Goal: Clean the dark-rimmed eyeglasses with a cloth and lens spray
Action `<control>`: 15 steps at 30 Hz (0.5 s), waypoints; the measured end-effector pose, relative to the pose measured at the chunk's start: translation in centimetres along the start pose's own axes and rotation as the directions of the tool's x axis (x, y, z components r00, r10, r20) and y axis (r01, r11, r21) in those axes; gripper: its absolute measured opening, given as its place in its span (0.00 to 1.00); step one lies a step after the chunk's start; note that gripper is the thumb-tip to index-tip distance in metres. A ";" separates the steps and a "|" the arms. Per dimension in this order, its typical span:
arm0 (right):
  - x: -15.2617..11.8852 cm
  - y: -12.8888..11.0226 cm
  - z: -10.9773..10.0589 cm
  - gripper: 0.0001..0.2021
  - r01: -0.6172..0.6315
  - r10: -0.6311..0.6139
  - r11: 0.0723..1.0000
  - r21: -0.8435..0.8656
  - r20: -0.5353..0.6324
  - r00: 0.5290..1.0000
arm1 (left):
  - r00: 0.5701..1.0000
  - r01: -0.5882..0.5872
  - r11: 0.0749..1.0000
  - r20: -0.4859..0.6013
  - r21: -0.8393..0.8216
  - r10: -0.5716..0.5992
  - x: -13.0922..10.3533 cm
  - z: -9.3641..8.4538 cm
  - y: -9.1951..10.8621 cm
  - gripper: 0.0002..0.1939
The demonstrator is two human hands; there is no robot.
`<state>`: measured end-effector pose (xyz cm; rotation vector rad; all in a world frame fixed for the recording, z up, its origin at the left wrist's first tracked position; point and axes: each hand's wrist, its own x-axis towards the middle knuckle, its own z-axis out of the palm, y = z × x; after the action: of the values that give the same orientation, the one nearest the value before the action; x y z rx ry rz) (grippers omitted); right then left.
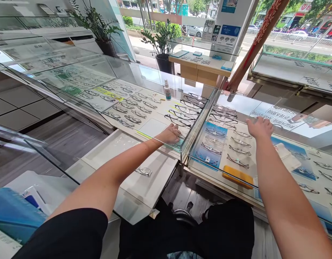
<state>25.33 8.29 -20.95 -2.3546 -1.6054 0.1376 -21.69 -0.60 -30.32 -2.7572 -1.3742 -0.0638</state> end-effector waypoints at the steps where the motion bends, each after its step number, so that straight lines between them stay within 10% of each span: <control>1: 0.0 0.0 0.1 0.40 0.001 -0.001 1.000 0.002 -0.004 1.000 | 1.000 0.018 1.000 0.016 0.002 -0.018 0.0 -0.2 0.2 0.11; 10: 0.0 -0.1 0.1 0.40 0.009 -0.009 1.000 0.011 0.002 1.000 | 0.960 0.172 0.982 0.208 0.081 -0.186 -2.9 -5.0 4.3 0.10; 15: -0.1 0.0 0.2 0.41 0.025 -0.024 0.999 0.045 -0.006 1.000 | 0.839 0.138 0.990 0.528 0.027 -0.131 -7.8 -7.9 9.3 0.14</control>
<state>25.21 8.28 -21.17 -2.2988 -1.6110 0.1602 -19.02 -12.94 -23.27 -2.7966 -1.6740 0.7430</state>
